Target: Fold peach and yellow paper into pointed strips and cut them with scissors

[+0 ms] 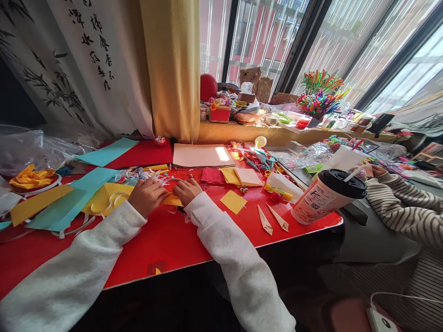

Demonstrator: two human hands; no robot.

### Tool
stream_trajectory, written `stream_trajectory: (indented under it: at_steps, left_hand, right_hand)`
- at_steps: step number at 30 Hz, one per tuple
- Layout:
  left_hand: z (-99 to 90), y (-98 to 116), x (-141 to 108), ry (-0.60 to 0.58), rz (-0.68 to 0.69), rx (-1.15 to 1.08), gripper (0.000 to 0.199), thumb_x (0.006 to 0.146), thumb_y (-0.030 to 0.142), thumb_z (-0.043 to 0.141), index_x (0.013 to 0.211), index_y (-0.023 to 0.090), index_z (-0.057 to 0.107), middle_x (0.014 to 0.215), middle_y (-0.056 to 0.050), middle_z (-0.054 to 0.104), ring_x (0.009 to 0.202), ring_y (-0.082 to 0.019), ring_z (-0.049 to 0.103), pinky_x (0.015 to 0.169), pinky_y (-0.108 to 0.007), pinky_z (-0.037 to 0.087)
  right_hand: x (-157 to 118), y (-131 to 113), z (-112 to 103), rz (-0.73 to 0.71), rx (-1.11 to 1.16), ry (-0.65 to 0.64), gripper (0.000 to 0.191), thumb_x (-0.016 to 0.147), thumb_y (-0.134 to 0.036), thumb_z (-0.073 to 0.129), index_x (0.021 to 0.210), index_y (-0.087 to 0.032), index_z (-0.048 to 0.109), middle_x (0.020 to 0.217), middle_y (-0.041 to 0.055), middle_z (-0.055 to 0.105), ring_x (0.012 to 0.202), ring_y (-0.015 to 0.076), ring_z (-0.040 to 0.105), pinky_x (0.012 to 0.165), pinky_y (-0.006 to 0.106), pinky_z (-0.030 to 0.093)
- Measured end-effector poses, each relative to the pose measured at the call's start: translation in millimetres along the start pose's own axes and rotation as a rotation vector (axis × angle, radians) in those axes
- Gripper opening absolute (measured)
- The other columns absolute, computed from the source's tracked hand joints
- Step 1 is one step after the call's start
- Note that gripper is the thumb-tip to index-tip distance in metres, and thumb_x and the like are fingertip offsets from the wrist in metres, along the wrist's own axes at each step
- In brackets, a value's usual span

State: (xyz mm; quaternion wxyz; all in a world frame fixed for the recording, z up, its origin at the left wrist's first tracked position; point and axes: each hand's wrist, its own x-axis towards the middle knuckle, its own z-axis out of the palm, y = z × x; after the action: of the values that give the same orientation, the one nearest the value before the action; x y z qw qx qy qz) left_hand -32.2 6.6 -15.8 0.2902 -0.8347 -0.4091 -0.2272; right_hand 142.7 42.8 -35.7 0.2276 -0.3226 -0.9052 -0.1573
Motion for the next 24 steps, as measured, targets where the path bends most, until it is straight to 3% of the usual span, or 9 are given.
stream_trajectory:
  at_steps: [9, 17, 21, 24]
  left_hand:
    - [-2.2, 1.0, 1.3, -0.038, -0.009, -0.058, 0.017, 0.082, 0.024, 0.05, 0.073, 0.019, 0.063, 0.073, -0.002, 0.063, 0.078, -0.02, 0.052, 0.066, -0.034, 0.032]
    - [0.8, 0.1, 0.0, -0.06, 0.014, -0.057, 0.02, 0.084, 0.028, 0.045, 0.088, 0.018, 0.062, 0.079, -0.006, 0.064, 0.079, -0.023, 0.054, 0.065, -0.035, 0.034]
    - [1.3, -1.8, -0.1, -0.019, 0.011, -0.037, 0.018, 0.084, 0.024, 0.045, 0.083, 0.016, 0.061, 0.073, -0.005, 0.064, 0.075, -0.021, 0.056, 0.063, -0.033, 0.035]
    - [-1.1, -2.9, 1.1, 0.041, -0.026, -0.047, 0.019, 0.085, 0.027, 0.044, 0.085, 0.017, 0.061, 0.068, -0.005, 0.063, 0.07, -0.019, 0.058, 0.063, -0.032, 0.035]
  right_hand:
    - [0.9, 0.7, 3.4, 0.05, 0.025, -0.084, 0.023, 0.086, -0.036, 0.047, 0.095, -0.018, 0.058, 0.093, 0.0067, 0.059, 0.083, 0.015, 0.05, 0.071, 0.028, 0.031]
    - [-0.5, 0.5, -0.1, 0.029, 0.037, -0.053, 0.031, 0.092, -0.033, 0.033, 0.09, -0.018, 0.061, 0.086, 0.0052, 0.062, 0.076, 0.0117, 0.053, 0.073, 0.028, 0.03]
    - [0.5, -0.4, -5.0, 0.072, 0.091, -0.039, 0.029, 0.087, -0.04, 0.043, 0.098, -0.017, 0.056, 0.091, 0.0062, 0.062, 0.082, 0.0129, 0.055, 0.074, 0.028, 0.032]
    - [1.1, -0.2, -5.4, 0.121, 0.117, -0.04, 0.025, 0.086, -0.037, 0.047, 0.094, -0.015, 0.056, 0.088, 0.0058, 0.063, 0.075, 0.0119, 0.055, 0.072, 0.026, 0.034]
